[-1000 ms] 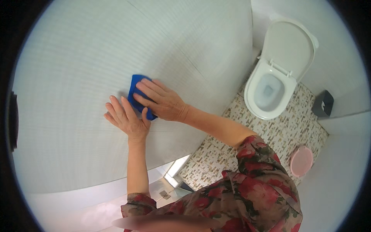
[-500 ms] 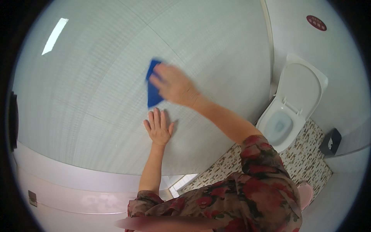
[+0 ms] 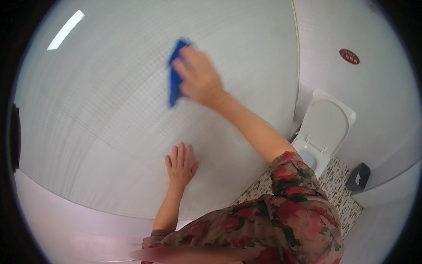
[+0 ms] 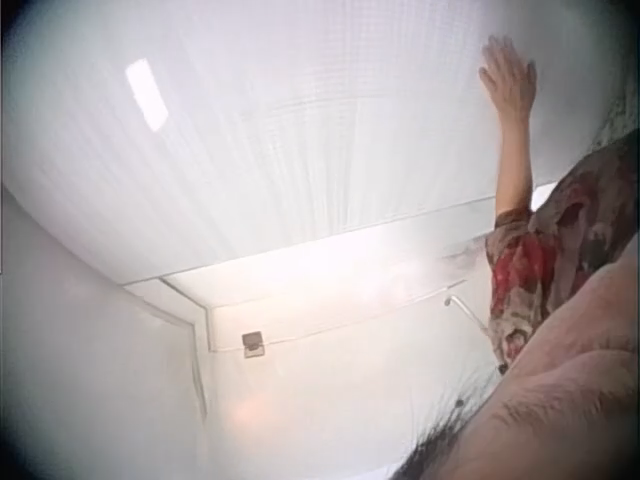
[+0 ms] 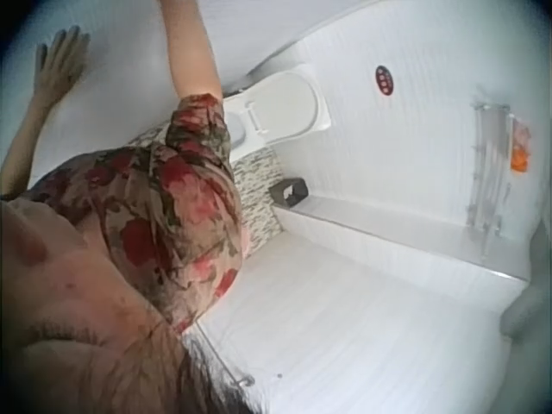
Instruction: Cleaning the walls and surfaces inside a bathroom using a blue cloth.
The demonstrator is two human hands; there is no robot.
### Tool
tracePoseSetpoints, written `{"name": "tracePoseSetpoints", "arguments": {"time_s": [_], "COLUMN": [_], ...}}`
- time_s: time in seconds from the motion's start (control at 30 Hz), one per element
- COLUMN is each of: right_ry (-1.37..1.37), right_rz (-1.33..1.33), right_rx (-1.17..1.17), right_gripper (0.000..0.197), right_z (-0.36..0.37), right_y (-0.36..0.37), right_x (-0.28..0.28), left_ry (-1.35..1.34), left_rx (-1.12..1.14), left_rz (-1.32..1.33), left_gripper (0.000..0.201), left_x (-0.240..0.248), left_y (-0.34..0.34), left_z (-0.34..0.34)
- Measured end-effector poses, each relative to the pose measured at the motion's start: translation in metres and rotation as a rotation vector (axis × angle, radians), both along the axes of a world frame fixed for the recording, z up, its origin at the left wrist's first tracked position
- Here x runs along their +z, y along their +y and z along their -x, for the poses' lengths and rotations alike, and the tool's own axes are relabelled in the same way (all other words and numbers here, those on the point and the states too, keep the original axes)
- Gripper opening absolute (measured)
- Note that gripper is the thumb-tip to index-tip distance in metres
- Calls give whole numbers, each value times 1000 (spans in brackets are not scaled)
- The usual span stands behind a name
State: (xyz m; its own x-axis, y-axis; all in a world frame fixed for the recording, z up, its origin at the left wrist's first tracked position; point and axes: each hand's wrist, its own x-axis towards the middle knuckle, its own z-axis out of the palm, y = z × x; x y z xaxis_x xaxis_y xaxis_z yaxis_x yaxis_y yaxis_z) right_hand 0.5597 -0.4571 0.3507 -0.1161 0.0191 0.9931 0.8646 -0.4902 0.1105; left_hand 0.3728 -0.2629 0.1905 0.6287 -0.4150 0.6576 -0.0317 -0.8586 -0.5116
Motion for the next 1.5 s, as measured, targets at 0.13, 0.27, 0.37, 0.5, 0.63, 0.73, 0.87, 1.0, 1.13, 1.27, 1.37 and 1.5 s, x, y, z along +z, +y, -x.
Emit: {"name": "tracePoseSetpoints", "arguments": {"time_s": [0.13,0.27,0.37,0.5,0.63,0.73,0.87,1.0,1.13,1.27,1.37,1.5], "right_ry": [180,23,-58,4,184,212,145,-23,64,192,247,123], "right_rz": [-271,31,235,-52,-171,-134,118,289,191,-9,-223,-182], "right_rx": [-102,71,139,77,-48,-2,103,123,54,-104,-30,231], "right_gripper": [59,54,49,58,64,71,66,57,60,60,49,29], "right_z": [-25,26,21,-41,-82,-75,-31,-24,-95,-141,-139,-79], "right_y": [-21,30,36,-10,-75,-66,-35,-31,-81,-127,-125,-73], "right_x": [23,-3,-27,-13,0,-12,-55,-98,-96,-85,-67,-67], "left_ry": [31,23,25,-8,-26,-78,-161,-55,-80,-79,-167,-125], "left_rx": [-111,-146,-172,-186,-177,-113,-10,-142,-203,-113,-48,-222], "left_rz": [51,91,140,168,157,114,192,357,240,135,74,56], "left_gripper": [58,55,49,48,47,47,47,49,52,49,48,54], "left_x": [2,-5,-2,-3,-4,-11,-10,13,49,113,152,149], "left_y": [4,10,8,6,4,7,-22,-80,-124,-134,-135,-137], "left_z": [4,3,-3,-5,-4,-6,-7,-37,-94,-121,-121,-141]}}
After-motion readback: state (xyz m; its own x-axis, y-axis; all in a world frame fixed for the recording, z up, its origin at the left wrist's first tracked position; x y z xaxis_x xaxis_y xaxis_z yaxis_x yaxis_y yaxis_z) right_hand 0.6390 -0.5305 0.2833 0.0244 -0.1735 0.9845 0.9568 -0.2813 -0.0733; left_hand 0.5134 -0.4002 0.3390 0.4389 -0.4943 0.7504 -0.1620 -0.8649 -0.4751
